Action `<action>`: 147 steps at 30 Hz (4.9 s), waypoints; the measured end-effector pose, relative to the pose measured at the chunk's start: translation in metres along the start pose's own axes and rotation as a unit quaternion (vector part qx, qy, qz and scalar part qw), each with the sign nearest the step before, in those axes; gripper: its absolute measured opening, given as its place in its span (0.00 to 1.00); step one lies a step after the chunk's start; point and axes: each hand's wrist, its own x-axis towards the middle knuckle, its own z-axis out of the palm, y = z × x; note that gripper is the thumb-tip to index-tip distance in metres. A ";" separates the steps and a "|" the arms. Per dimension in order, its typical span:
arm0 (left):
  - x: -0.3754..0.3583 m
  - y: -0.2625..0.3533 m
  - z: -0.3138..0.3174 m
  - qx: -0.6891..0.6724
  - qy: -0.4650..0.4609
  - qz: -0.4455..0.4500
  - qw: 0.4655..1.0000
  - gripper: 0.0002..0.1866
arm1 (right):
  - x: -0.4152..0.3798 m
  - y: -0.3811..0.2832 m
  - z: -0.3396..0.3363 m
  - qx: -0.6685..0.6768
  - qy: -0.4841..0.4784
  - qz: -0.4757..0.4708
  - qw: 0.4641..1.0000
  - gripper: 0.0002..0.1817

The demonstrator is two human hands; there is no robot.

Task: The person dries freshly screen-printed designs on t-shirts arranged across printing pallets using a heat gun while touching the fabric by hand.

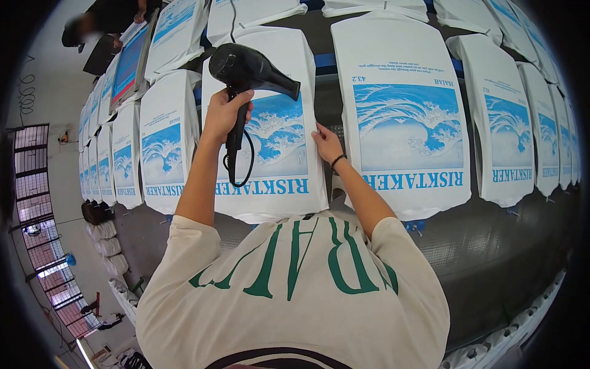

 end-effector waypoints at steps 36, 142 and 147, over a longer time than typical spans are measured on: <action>-0.115 -0.116 -0.163 -0.022 0.082 0.045 0.995 0.12 | -0.013 -0.049 0.020 -0.187 0.032 -0.063 0.980 0.29; -0.254 0.019 0.406 0.014 -0.085 -0.014 0.996 0.12 | -0.217 -0.039 -0.453 -0.355 0.202 -0.210 0.888 0.21; -0.246 0.024 0.437 0.051 -0.104 -0.003 0.993 0.13 | -0.231 -0.053 -0.447 -0.374 0.218 -0.247 0.867 0.18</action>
